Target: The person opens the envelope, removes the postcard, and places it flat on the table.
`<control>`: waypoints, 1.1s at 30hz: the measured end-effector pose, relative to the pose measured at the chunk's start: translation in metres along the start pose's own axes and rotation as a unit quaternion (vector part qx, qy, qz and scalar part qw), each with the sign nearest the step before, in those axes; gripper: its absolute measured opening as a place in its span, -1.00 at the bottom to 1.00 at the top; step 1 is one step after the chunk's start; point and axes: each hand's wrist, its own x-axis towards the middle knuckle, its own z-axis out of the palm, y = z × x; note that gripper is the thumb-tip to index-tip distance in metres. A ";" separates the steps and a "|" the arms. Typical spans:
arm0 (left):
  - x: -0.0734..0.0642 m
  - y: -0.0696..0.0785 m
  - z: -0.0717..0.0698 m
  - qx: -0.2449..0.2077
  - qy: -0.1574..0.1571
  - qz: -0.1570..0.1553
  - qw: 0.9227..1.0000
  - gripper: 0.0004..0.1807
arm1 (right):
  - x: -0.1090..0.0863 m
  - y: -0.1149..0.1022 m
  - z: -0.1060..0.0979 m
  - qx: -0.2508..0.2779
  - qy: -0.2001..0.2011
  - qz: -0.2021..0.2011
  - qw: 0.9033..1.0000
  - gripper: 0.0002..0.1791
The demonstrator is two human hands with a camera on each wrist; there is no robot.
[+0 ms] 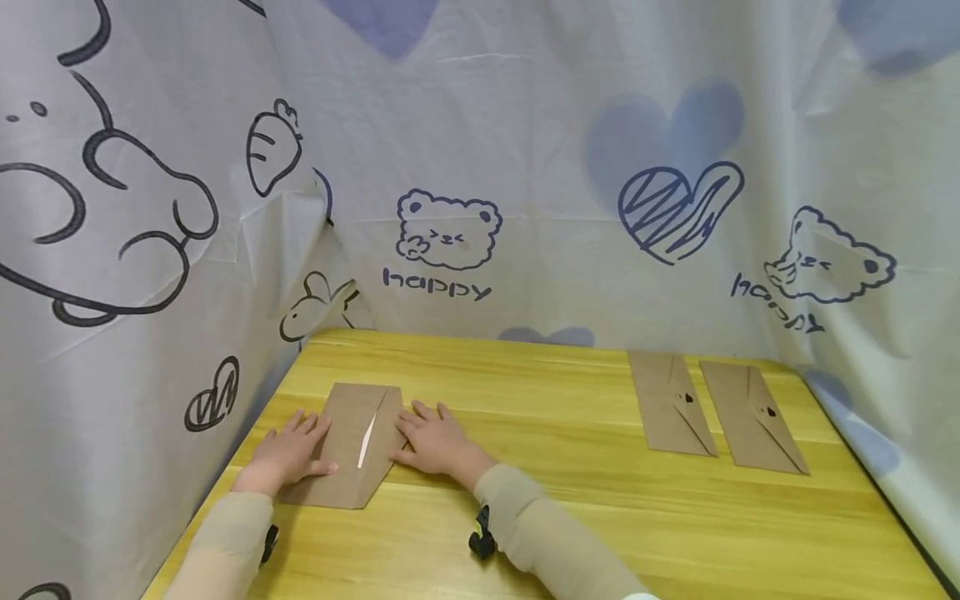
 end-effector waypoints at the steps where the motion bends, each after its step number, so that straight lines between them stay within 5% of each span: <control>1: 0.000 0.000 0.000 0.000 0.000 -0.001 1.000 -0.01 | 0.000 -0.001 -0.001 -0.005 -0.007 0.003 1.000 -0.22; 23: -0.002 -0.001 -0.002 0.009 0.016 0.010 1.000 -0.02 | 0.015 -0.007 -0.015 -0.003 -0.074 0.036 0.997 -0.02; 33: -0.005 0.027 0.003 -0.020 0.060 0.057 0.996 -0.19 | 0.013 -0.008 -0.017 0.013 -0.087 0.045 0.995 -0.04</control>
